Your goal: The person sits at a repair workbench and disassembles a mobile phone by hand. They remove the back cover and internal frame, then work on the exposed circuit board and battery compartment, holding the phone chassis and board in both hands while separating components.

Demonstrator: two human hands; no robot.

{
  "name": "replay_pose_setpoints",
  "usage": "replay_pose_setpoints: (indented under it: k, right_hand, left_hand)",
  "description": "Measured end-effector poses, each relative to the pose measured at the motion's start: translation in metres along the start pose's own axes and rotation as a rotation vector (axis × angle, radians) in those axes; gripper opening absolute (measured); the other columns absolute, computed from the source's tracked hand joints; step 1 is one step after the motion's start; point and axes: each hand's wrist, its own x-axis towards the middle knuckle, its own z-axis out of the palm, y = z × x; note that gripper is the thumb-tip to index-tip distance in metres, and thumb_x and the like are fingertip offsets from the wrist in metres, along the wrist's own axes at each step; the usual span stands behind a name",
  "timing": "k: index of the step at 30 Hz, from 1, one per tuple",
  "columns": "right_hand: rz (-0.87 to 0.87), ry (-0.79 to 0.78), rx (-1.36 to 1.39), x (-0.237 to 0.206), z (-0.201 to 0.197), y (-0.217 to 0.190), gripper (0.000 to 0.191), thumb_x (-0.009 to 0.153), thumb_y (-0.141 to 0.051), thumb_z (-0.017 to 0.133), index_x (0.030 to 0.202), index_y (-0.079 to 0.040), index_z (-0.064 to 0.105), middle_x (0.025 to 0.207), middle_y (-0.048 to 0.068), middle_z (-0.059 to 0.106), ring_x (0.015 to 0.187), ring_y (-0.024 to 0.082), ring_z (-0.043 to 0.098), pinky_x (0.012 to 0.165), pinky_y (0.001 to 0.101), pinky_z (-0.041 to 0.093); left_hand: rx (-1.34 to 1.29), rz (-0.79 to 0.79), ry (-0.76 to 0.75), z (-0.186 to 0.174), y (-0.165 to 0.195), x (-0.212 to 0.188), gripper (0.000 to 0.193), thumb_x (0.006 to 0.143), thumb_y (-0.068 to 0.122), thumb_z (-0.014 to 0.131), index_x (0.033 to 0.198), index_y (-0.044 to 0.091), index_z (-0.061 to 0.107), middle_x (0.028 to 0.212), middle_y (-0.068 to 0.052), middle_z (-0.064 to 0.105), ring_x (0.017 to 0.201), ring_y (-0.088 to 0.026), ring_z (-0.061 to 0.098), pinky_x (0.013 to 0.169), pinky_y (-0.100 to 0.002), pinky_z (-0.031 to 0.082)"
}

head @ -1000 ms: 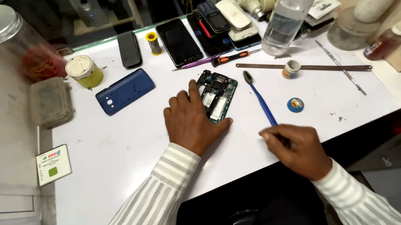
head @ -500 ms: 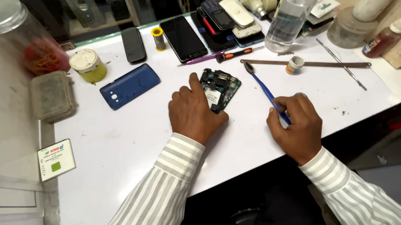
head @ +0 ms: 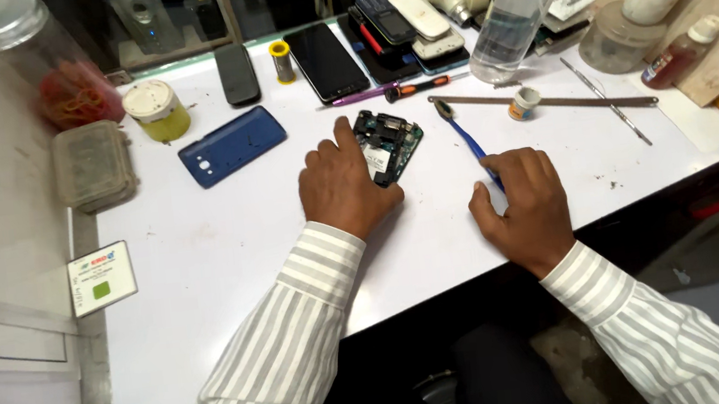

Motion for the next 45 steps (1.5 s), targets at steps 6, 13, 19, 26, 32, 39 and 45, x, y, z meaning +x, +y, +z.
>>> replay_pose_setpoints:
  k: [6,13,19,26,32,39,45]
  right_hand:
    - [0.127,-0.102,-0.056,0.013,-0.003,-0.004,0.039,0.084,-0.016,0.072,0.118,0.000,0.061,0.113,0.017,0.061,0.109,0.036,0.053,0.095,0.0482,0.043]
    - [0.112,-0.089,-0.014,0.023,-0.005,-0.006,0.044,0.083,-0.017,0.073,0.120,0.002,0.058,0.122,0.020,0.060,0.120,0.039,0.052,0.104,0.0511,0.040]
    - [0.080,-0.087,0.008,0.026,-0.005,-0.003,0.042,0.085,-0.015,0.071,0.120,0.003,0.057,0.120,0.019,0.062,0.124,0.041,0.053,0.108,0.0538,0.040]
    - [0.136,-0.046,0.153,0.024,-0.004,0.009,0.034,0.086,-0.011,0.069,0.116,0.001,0.060,0.120,0.018,0.063,0.123,0.040,0.057,0.113,0.0550,0.040]
    - [0.164,-0.058,0.313,0.012,-0.008,0.031,0.032,0.082,-0.006,0.071,0.113,0.000,0.063,0.118,0.017,0.065,0.126,0.040,0.058,0.115,0.0549,0.039]
    - [0.199,-0.085,0.374,0.010,-0.009,0.044,0.030,0.082,-0.007,0.072,0.110,-0.001,0.064,0.117,0.016,0.066,0.125,0.037,0.059,0.116,0.0562,0.038]
    - [0.175,-0.069,0.391,0.005,-0.010,0.049,0.028,0.084,-0.007,0.071,0.110,-0.001,0.064,0.116,0.015,0.066,0.125,0.036,0.060,0.118,0.0574,0.036]
  left_hand:
    - [-0.005,0.009,0.006,-0.014,0.007,-0.005,0.114,0.055,0.033,0.091,0.149,-0.002,0.036,0.100,-0.017,0.064,0.088,-0.036,0.063,0.069,-0.047,0.054]
    - [0.044,-0.059,0.000,-0.035,0.028,-0.040,0.115,0.059,0.037,0.091,0.150,-0.005,0.034,0.097,-0.018,0.063,0.073,-0.032,0.064,0.060,-0.043,0.054]
    - [-0.245,-0.068,0.024,-0.050,0.047,-0.068,0.115,0.065,0.053,0.090,0.144,-0.010,0.037,0.099,-0.024,0.063,0.069,-0.034,0.067,0.054,-0.041,0.056]
    - [-0.354,-0.406,-0.159,-0.041,0.034,-0.059,0.078,0.084,0.039,0.074,0.151,0.012,0.043,0.115,-0.014,0.073,0.085,-0.027,0.074,0.073,-0.040,0.060]
    - [-0.379,-0.149,-0.110,-0.034,0.012,-0.018,0.081,0.073,0.001,0.065,0.150,0.012,0.043,0.123,-0.014,0.065,0.104,-0.030,0.063,0.094,-0.041,0.053]
    - [-0.361,-0.228,-0.255,-0.030,0.024,-0.014,0.085,0.068,0.001,0.071,0.146,0.013,0.041,0.134,-0.003,0.064,0.100,-0.025,0.062,0.091,-0.039,0.054]
    - [-0.386,-0.186,-0.149,-0.020,0.025,-0.029,0.085,0.066,0.004,0.079,0.144,0.010,0.045,0.130,-0.004,0.068,0.101,-0.025,0.061,0.095,-0.038,0.052]
